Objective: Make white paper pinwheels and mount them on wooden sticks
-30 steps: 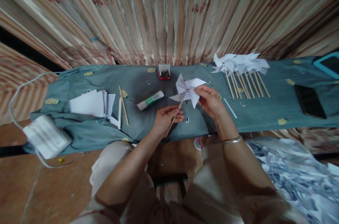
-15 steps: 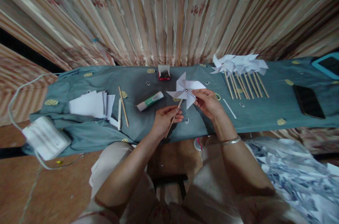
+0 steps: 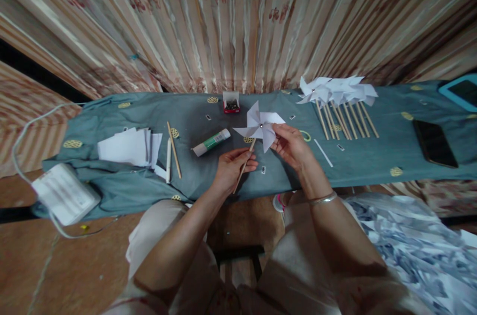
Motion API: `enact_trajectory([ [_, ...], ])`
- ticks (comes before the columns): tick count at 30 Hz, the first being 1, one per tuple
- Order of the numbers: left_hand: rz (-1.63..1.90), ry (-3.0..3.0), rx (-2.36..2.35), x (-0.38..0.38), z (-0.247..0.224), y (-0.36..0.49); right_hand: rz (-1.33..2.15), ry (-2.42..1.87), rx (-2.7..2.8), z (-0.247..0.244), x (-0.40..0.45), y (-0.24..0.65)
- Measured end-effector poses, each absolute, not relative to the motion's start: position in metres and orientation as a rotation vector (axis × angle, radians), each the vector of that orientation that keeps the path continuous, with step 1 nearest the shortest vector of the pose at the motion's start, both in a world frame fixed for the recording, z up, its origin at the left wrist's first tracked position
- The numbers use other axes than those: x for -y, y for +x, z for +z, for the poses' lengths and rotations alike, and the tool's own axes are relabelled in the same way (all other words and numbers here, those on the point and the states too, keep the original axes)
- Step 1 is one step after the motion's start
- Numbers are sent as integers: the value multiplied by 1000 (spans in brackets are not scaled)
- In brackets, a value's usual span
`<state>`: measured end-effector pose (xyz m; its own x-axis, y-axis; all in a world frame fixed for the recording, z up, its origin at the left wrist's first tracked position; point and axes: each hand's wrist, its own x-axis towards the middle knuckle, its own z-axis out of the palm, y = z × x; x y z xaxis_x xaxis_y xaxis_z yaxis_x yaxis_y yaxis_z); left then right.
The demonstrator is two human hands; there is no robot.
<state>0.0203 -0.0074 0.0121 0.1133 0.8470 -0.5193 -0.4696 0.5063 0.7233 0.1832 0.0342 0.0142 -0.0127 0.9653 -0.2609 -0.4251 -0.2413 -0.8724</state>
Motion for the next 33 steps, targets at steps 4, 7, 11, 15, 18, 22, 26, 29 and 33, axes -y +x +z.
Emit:
enact_trajectory([
  [4,1010,449,-1070,7,9,19,1541,-1059,676,14,-35,184],
  [7,1018,441,-1077,7,8,19,1555,-1051,669,14,-35,183],
  [11,1043,413,-1062,6,8,20,1600,-1057,635,14,-34,181],
  [15,1060,406,-1039,6,9,19,1623,-1062,611,13,-33,179],
  [18,1061,405,-1039,6,9,19,1622,-1076,611,12,-32,178],
  [22,1061,406,-1044,6,9,18,1649,-1107,637,12,-31,177],
  [26,1061,422,-1046,6,10,19,1655,-1111,642,13,-30,175],
  [29,1062,423,-1052,7,10,19,1666,-1108,643,15,-29,173],
  [33,1062,419,-1058,6,9,20,1678,-1103,684,16,-29,171],
])
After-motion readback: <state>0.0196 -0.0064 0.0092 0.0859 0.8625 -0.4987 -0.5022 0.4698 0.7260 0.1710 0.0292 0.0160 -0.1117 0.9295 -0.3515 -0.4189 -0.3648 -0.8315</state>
